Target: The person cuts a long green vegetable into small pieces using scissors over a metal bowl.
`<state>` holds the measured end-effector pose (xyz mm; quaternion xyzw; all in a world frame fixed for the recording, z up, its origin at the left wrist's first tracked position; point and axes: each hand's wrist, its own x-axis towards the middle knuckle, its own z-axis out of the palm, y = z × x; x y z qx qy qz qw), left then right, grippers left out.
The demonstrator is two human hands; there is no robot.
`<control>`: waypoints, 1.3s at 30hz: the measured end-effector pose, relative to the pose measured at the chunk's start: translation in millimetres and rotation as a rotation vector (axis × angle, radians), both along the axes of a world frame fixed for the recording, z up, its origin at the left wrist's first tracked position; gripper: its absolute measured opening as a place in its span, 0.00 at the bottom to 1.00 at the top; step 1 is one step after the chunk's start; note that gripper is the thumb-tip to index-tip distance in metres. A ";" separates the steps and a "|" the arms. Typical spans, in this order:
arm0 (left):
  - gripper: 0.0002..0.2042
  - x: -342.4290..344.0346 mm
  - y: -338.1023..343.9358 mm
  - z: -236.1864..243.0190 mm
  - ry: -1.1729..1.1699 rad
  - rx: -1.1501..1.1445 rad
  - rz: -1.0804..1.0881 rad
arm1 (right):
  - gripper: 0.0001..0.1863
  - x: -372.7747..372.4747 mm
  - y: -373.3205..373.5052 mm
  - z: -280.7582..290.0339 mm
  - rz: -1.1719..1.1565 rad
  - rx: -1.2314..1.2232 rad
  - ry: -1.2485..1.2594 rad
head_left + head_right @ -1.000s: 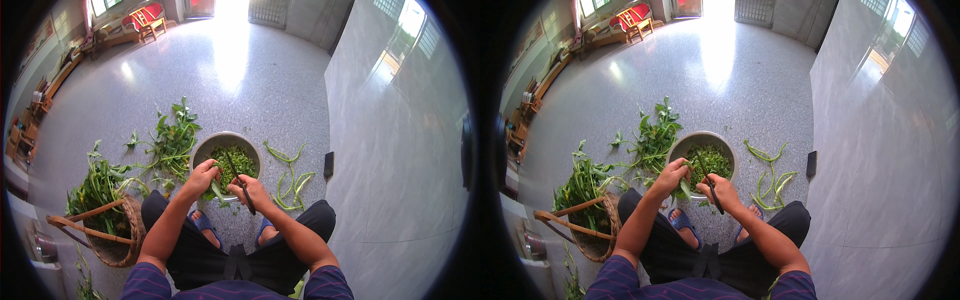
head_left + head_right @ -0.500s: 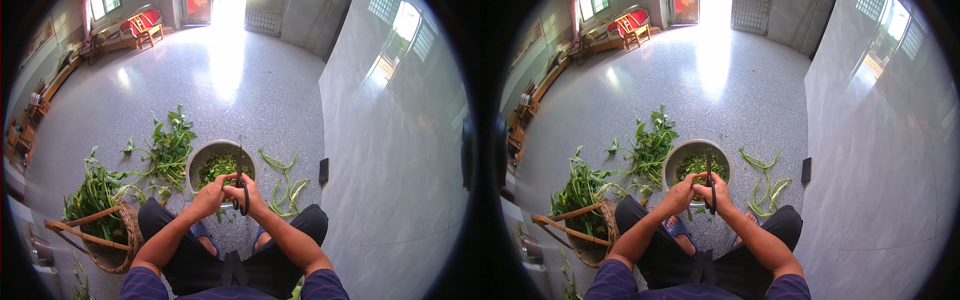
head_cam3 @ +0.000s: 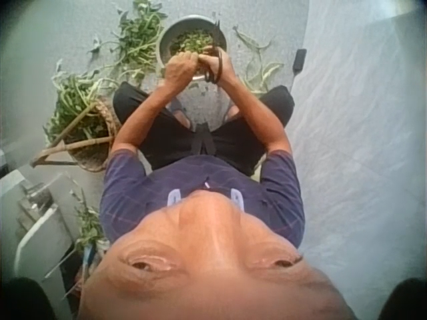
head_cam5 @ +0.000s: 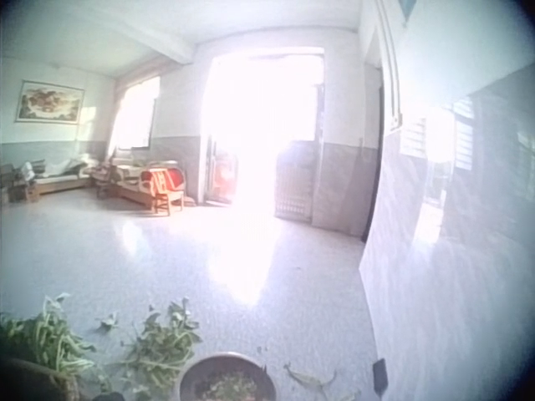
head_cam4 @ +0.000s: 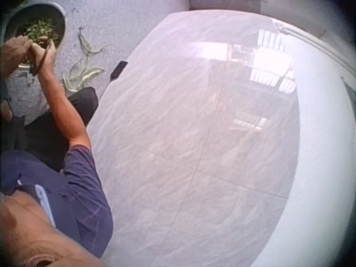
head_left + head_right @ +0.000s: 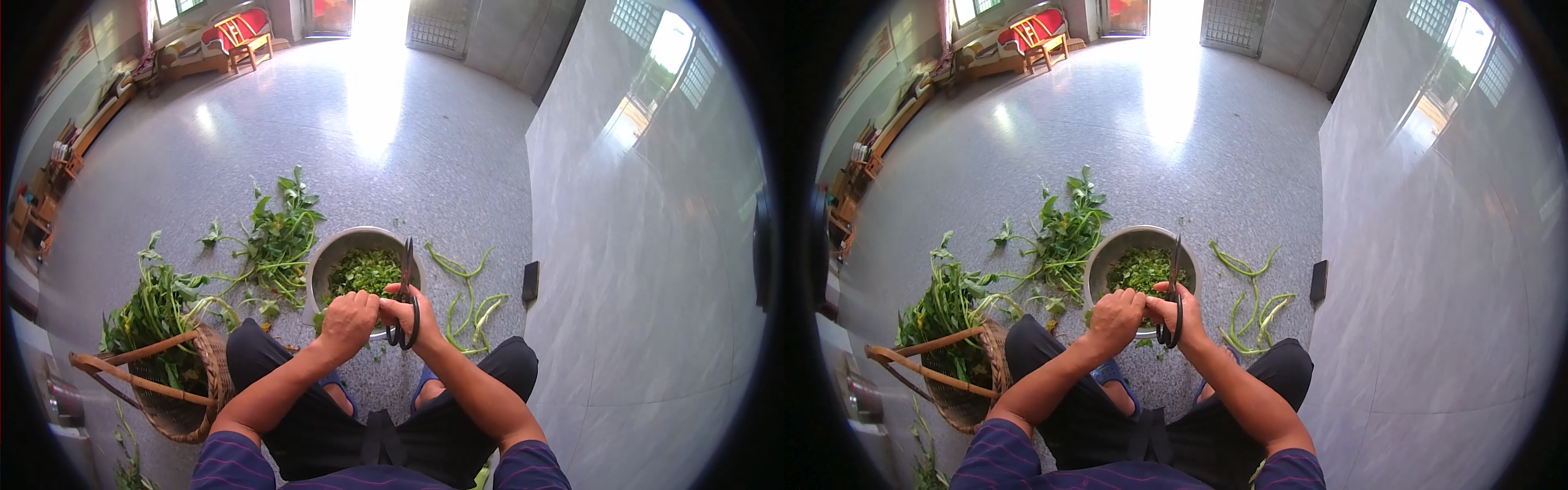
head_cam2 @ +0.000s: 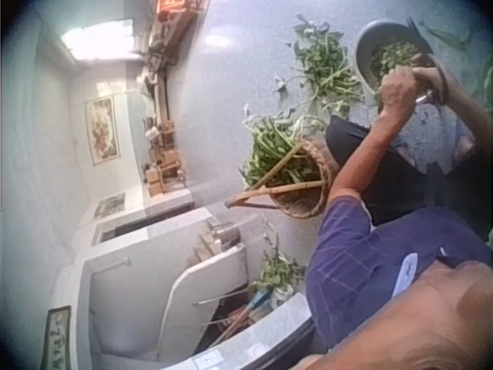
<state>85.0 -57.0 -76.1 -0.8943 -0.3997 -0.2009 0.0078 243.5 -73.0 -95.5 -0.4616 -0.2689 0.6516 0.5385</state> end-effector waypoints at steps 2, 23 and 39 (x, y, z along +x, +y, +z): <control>0.04 -2.9 -0.2 -0.3 -0.082 -0.076 0.013 | 0.16 -1.3 -1.3 11.2 0.022 0.011 -0.040; 0.12 -32.4 34.4 12.8 -1.134 -1.371 0.061 | 0.26 -3.0 -25.7 22.5 0.378 0.270 -0.839; 0.12 -40.8 37.4 8.9 -1.009 -1.405 0.098 | 0.22 -5.0 -22.6 18.9 0.398 0.252 -0.885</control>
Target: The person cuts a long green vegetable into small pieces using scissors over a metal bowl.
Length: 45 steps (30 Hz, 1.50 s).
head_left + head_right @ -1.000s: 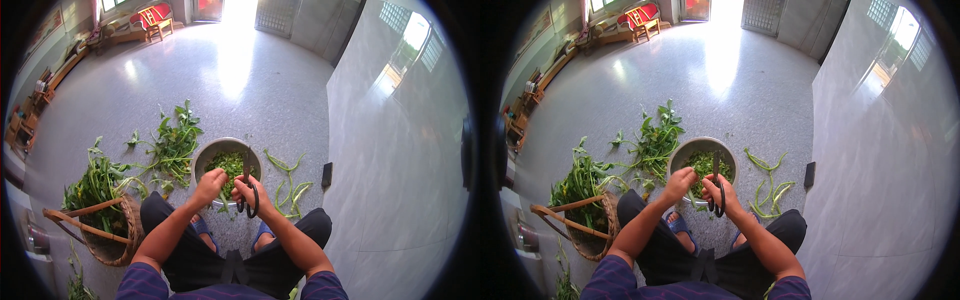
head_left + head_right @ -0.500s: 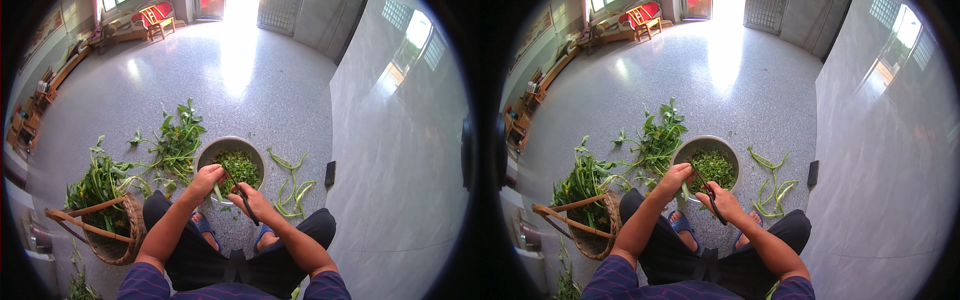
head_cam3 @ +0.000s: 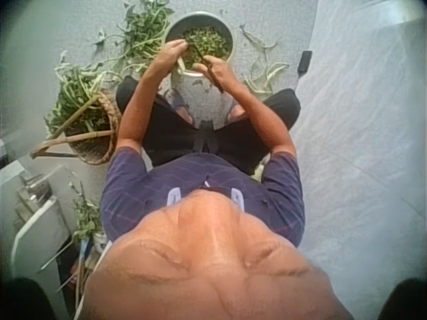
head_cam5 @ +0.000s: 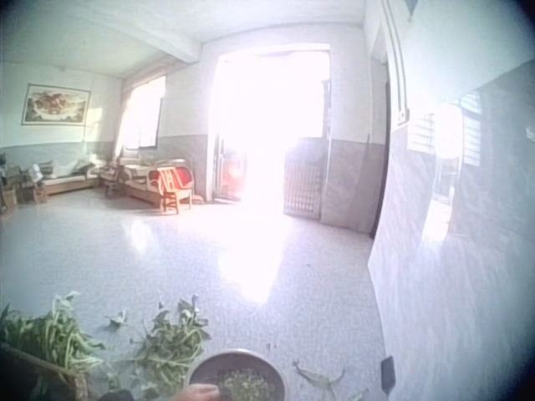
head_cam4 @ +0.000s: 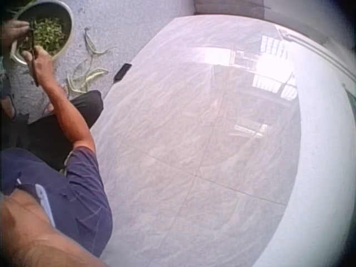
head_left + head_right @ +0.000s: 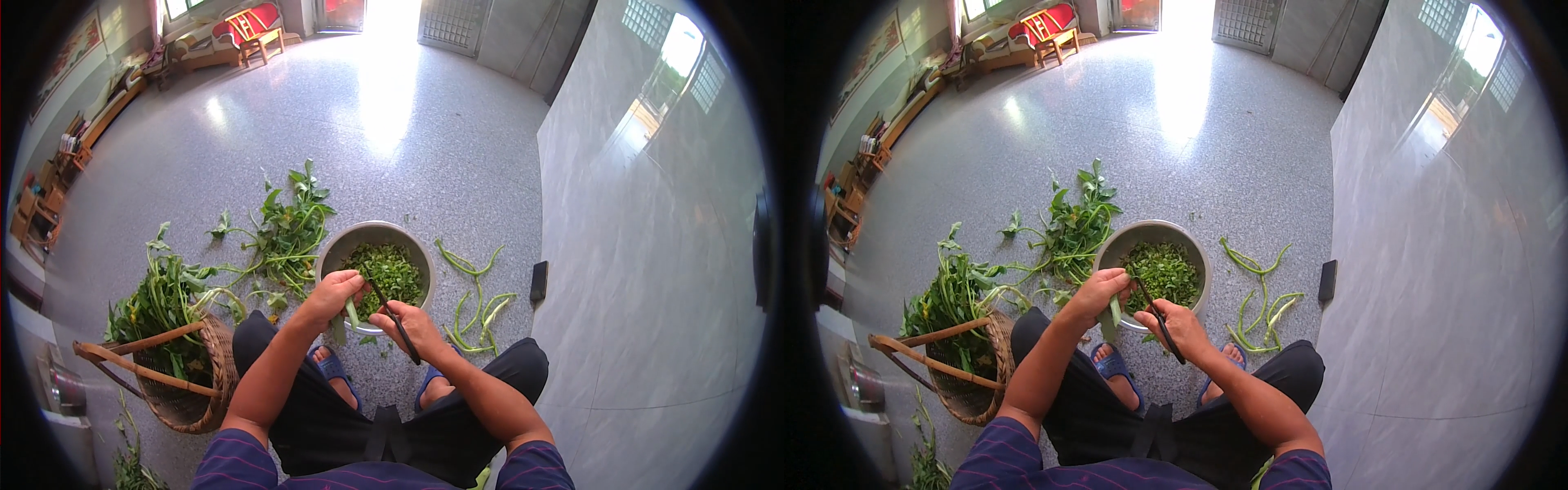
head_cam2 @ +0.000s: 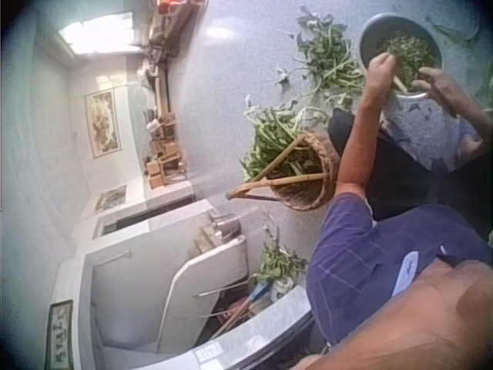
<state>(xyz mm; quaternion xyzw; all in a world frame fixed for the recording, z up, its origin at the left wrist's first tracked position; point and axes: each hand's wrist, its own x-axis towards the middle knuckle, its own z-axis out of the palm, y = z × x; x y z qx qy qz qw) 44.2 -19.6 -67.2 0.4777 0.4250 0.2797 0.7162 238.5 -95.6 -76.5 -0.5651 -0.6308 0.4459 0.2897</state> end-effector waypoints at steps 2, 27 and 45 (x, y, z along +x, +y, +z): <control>0.12 0.5 -0.1 0.4 -0.037 -0.047 0.003 | 0.22 -0.3 1.0 -5.1 -0.045 -0.045 0.100; 0.11 0.0 -1.6 -2.0 0.165 0.091 -0.034 | 0.24 -2.0 0.2 -2.1 0.014 0.003 -0.075; 0.11 3.7 -2.4 -7.5 0.111 0.130 -0.067 | 0.25 -3.6 -5.7 13.4 -0.026 0.197 -0.358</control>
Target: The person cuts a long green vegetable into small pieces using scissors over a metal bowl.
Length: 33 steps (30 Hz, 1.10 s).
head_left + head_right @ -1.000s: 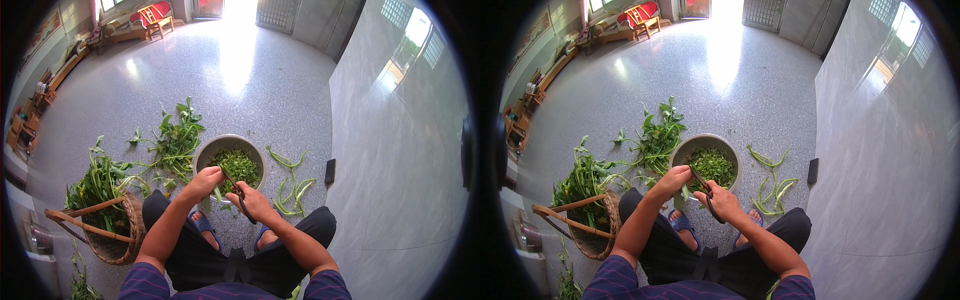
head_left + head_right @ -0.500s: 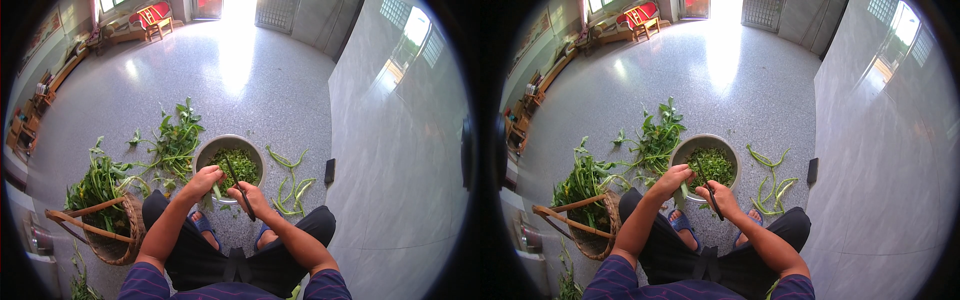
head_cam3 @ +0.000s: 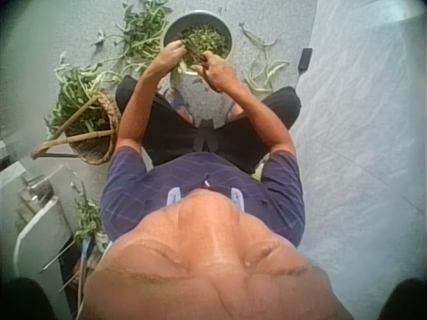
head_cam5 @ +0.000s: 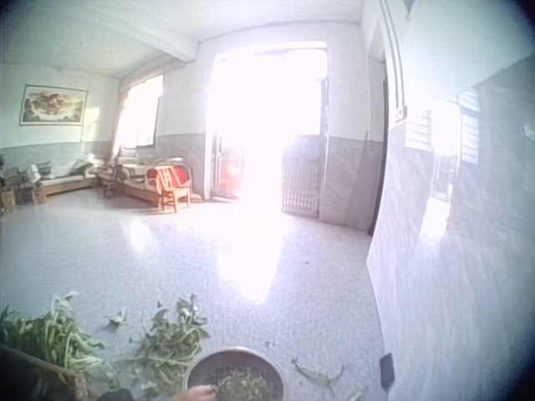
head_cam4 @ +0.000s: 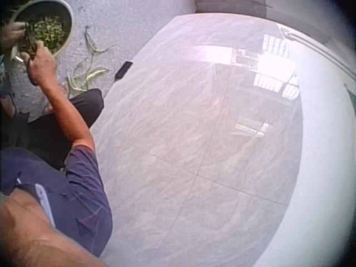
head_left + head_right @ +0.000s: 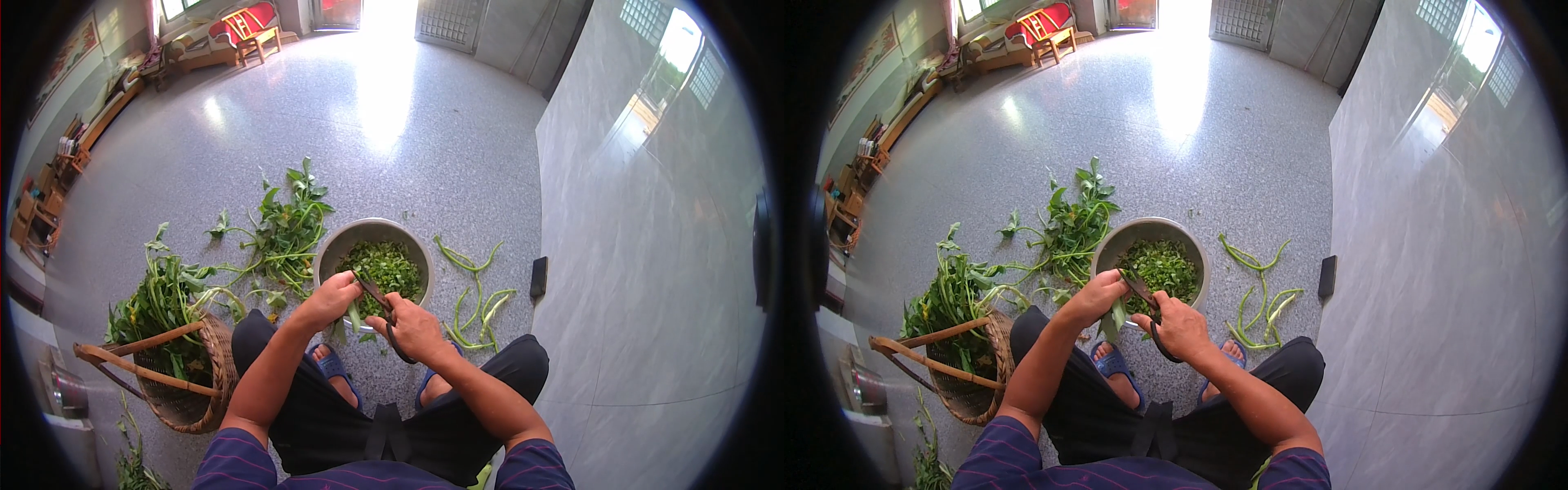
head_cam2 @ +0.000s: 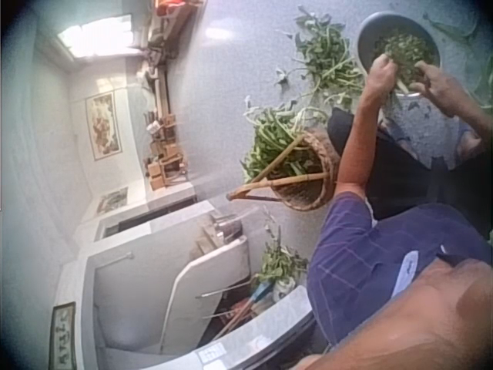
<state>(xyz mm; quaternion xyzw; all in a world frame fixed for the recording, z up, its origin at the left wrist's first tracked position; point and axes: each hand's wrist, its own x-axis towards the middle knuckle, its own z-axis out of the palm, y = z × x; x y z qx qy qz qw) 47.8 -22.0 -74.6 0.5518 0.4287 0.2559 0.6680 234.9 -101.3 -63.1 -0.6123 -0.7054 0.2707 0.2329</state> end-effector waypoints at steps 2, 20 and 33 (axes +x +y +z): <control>0.10 1.9 -1.1 4.8 -0.012 0.036 -0.011 | 0.27 0.6 1.1 2.1 0.022 -0.133 -0.019; 0.10 -1.3 4.8 -12.3 -0.104 -0.126 0.122 | 0.27 4.2 5.4 0.4 -0.033 -0.174 0.122; 0.11 5.9 -0.8 6.3 -0.012 -0.025 0.027 | 0.27 1.5 2.1 -0.4 0.013 -0.113 0.019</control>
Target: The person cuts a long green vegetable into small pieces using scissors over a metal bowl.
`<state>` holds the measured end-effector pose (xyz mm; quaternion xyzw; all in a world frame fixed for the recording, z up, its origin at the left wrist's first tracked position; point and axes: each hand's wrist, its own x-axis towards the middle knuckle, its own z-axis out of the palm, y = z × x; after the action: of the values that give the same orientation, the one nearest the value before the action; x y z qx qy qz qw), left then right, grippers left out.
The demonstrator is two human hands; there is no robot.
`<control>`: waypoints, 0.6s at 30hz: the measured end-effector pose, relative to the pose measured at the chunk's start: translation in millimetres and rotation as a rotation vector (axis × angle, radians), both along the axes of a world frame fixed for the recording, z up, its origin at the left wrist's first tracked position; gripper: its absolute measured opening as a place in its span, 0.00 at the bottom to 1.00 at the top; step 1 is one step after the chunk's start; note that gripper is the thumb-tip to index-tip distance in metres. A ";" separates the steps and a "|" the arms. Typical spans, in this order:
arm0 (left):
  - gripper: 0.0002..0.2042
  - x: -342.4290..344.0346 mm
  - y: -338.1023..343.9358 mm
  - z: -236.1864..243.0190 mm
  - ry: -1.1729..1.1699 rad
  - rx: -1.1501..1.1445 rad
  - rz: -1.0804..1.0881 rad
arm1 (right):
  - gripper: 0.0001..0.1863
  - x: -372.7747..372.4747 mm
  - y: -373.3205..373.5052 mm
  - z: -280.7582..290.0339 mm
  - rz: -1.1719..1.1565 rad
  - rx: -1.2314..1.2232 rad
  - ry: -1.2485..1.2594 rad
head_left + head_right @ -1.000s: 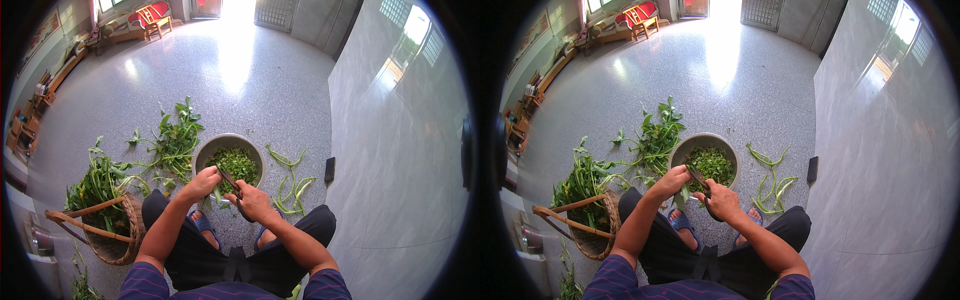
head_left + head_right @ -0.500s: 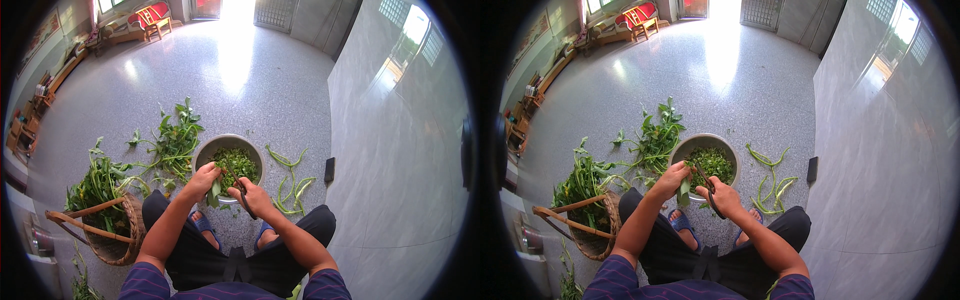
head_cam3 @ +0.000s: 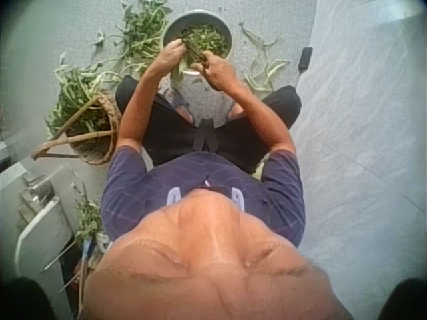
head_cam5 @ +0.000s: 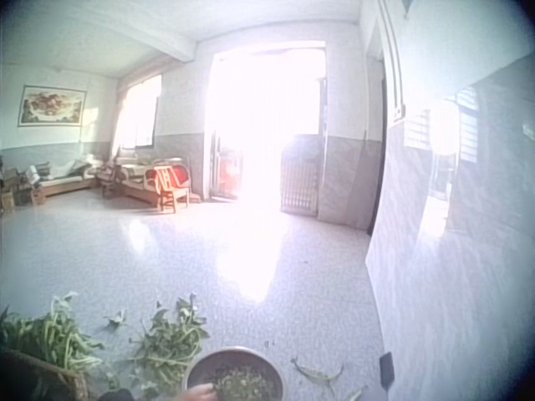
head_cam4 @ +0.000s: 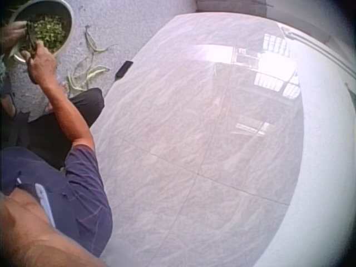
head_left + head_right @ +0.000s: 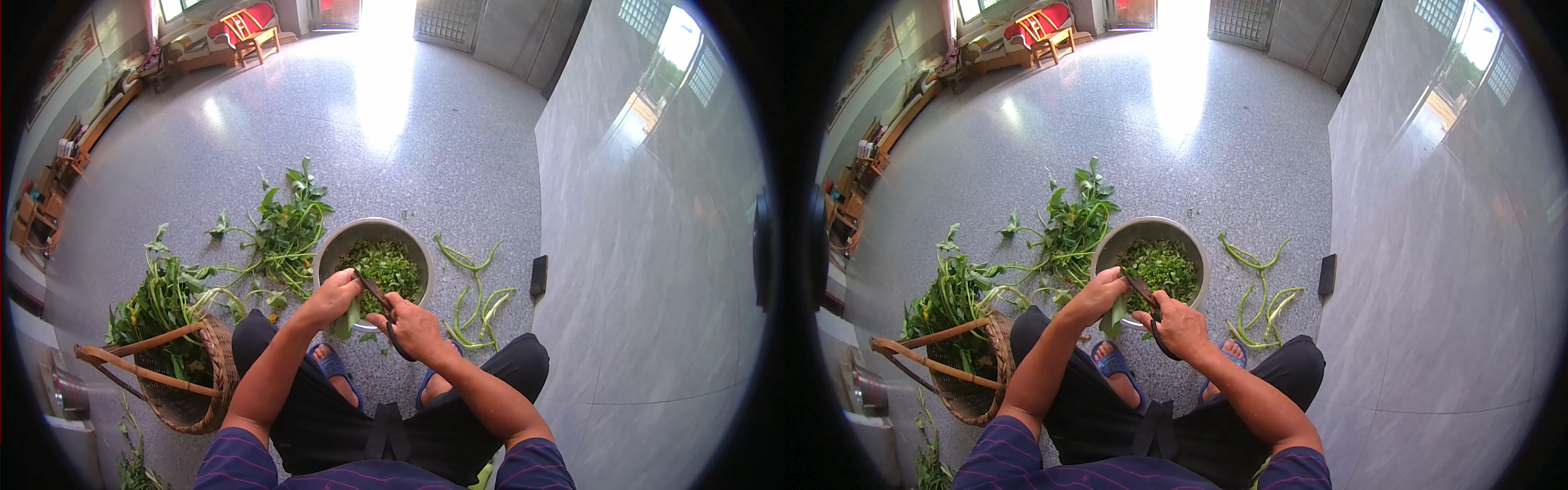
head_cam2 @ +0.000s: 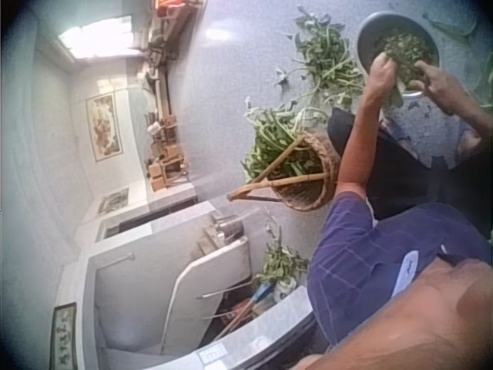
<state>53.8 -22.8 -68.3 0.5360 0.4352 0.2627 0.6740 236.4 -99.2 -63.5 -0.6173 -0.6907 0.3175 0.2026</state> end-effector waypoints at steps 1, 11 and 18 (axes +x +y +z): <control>0.11 -0.4 -0.3 2.1 0.010 0.005 0.000 | 0.27 -0.7 0.1 1.1 0.001 0.000 0.001; 0.08 2.3 1.9 -4.4 -0.052 -0.079 0.103 | 0.25 0.6 8.8 -25.9 -0.048 -0.138 0.325; 0.09 -3.9 5.5 -13.6 -0.121 -0.194 0.140 | 0.28 -0.7 4.3 -2.9 -0.025 -0.100 0.144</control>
<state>49.8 -17.4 -81.9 0.4198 0.4533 0.2978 0.7278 235.6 -94.9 -66.5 -0.6108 -0.6499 0.3927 0.2246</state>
